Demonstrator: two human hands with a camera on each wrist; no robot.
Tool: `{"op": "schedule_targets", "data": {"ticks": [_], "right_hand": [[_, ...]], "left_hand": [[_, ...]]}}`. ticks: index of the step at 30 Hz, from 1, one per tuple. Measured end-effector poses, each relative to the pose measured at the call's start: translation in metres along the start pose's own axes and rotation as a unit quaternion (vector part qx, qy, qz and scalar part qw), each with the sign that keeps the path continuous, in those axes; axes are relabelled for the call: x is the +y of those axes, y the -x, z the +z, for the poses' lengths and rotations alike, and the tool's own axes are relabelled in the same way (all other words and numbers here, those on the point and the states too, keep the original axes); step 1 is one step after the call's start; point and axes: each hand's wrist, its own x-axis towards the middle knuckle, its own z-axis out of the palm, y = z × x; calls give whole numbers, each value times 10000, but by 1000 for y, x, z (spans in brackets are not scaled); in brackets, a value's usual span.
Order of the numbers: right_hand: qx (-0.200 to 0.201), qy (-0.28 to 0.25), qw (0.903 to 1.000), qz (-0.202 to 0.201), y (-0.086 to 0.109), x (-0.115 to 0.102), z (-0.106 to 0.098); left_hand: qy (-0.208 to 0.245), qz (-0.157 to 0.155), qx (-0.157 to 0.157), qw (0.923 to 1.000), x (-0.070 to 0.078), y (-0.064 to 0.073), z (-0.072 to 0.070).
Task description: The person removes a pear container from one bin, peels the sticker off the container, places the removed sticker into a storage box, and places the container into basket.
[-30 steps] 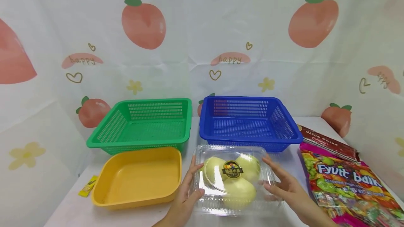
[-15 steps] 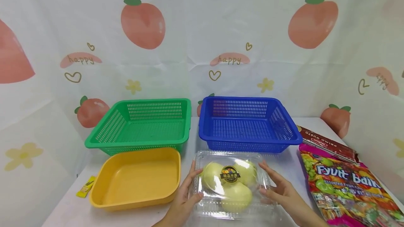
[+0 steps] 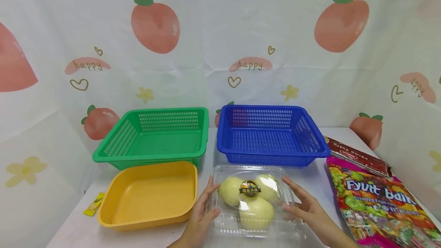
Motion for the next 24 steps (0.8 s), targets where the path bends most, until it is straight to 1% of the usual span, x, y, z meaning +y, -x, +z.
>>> {"op": "schedule_targets", "data": {"ticks": [3,5,9,10,15,17,19,21,24], "right_hand": [[55,70,9999,109,-1,-2,0],[61,107,9998,146,-2,-3,1],[62,241,9996,123,0,-5,1],[82,255,9995,173,0,-5,1],[35,321,9994,157,-1,-5,1],[158,487,9986,110,-1,-5,1],[437,734,9963,126,-2,-6,-1],[765,1040,9915,168,-3,-9,-3],[1021,1428,9843,195,-6,-17,-8]], "left_hand": [[1,-53,9,10000,-1,-1,-1],[-10,-14,-6,10000,-1,-1,-1],[12,68,-69,10000,-2,-1,-1],[2,76,-71,9999,-3,-1,-1],[22,87,-71,9999,-3,1,-2],[40,99,-91,9999,-3,1,-2],[39,127,-124,9998,-4,0,-2],[44,100,-122,9999,-4,0,-2],[42,42,-90,9999,-4,-1,-1]]}}
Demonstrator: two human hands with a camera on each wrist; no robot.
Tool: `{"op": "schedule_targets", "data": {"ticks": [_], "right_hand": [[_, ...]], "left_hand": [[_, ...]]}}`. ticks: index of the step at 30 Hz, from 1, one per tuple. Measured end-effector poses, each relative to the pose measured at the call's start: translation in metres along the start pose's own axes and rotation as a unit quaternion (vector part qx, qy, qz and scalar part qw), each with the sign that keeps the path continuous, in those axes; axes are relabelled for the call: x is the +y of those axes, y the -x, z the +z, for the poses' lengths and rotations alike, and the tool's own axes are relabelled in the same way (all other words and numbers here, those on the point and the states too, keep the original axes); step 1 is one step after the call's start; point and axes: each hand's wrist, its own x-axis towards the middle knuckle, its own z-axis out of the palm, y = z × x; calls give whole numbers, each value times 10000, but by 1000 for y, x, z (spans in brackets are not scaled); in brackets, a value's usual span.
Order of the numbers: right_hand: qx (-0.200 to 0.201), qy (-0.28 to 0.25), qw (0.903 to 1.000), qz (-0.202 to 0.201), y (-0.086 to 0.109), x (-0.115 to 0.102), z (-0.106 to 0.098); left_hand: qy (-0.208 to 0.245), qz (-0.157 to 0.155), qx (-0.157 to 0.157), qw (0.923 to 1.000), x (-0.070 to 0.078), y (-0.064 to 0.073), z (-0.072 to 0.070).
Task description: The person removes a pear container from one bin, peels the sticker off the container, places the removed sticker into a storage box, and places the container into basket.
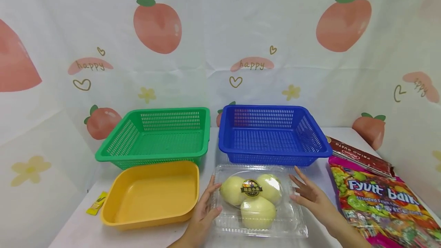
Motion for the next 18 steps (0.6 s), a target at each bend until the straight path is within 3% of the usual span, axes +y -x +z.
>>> {"op": "schedule_targets", "data": {"ticks": [5,10,18], "right_hand": [[-74,580,9983,-50,-8,-18,-11],[-276,1181,9919,-387,-18,-39,-20],[-1029,1793,9708,-1221,-35,-65,-21]], "left_hand": [[-69,-53,57,9999,0,0,0],[-58,32,95,9999,0,0,0],[-68,-97,95,9999,1,-1,1]]}}
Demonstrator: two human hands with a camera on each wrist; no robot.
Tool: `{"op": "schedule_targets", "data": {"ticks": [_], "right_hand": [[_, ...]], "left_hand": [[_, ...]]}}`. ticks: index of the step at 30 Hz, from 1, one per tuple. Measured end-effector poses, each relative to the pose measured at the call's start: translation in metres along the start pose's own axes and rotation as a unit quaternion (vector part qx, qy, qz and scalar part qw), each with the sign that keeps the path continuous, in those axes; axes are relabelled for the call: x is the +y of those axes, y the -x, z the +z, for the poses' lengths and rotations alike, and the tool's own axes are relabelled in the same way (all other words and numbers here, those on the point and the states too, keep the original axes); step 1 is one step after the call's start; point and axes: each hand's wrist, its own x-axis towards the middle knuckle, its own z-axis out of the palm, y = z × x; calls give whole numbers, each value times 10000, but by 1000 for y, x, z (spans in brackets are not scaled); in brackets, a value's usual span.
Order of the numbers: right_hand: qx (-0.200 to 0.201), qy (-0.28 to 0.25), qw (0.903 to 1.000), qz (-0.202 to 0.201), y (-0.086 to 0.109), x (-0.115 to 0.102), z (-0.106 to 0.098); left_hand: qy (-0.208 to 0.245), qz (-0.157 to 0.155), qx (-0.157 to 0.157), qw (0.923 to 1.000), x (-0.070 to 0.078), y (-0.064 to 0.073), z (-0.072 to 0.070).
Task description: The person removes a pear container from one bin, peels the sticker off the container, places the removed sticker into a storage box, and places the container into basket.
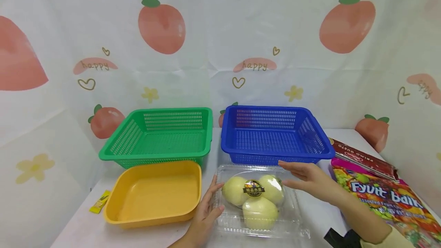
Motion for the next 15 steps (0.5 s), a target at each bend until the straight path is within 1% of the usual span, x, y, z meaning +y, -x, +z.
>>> {"op": "schedule_targets", "data": {"ticks": [2,6,12,15], "right_hand": [[-190,127,9997,-111,-6,-6,-2],[-484,357,9980,-195,-18,-18,-4],[-1037,193,9944,-91,-37,-30,1],[-1237,165,9922,-30,-47,-35,5]], "left_hand": [[-17,-33,10,10000,0,0,1],[-76,-52,50,9999,1,0,1],[-95,-100,50,9999,1,0,0],[-118,-159,60,9998,2,1,1]]}}
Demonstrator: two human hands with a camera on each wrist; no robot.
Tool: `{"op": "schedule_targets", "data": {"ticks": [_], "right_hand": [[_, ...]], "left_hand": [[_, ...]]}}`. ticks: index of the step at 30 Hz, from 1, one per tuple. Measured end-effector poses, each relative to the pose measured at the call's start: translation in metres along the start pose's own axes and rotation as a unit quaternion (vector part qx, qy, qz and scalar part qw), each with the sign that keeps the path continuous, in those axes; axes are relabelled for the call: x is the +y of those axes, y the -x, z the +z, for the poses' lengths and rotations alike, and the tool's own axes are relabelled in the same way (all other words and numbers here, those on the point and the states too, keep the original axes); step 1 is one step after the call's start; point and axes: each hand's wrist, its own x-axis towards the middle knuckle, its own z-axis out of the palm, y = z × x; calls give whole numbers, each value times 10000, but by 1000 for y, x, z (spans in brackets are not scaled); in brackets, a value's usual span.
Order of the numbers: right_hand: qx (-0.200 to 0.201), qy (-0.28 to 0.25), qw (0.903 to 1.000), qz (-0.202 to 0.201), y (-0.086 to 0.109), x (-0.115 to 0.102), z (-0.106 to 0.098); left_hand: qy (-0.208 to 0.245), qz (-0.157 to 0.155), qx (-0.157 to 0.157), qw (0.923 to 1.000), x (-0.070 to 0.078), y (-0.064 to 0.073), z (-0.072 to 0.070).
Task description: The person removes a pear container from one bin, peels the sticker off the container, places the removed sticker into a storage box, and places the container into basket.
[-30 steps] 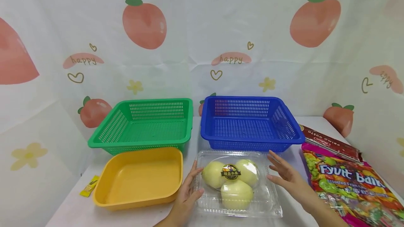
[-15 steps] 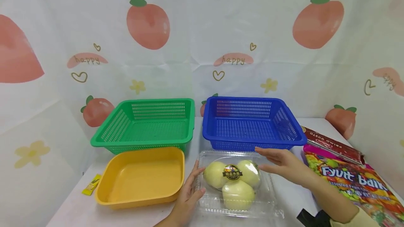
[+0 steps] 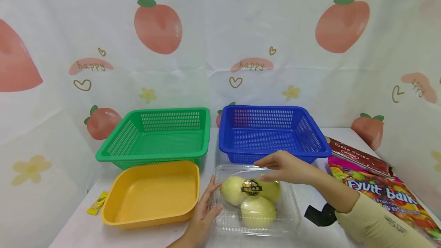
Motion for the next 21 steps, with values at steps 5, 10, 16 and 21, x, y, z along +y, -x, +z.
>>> {"op": "schedule_targets", "data": {"ticks": [5,10,16,21], "right_hand": [[-309,46,9995,67,-17,-7,4],[-616,273,9977,-91,-29,-11,7],[-904,519,9945,-76,-38,-12,9],[-1128,475,9924,96,-45,-11,10]], "left_hand": [[-45,-129,9,9999,1,1,0],[26,-164,-48,9999,2,2,-1],[105,-19,-82,9999,1,0,-1],[89,56,-72,9999,0,0,-1]]}}
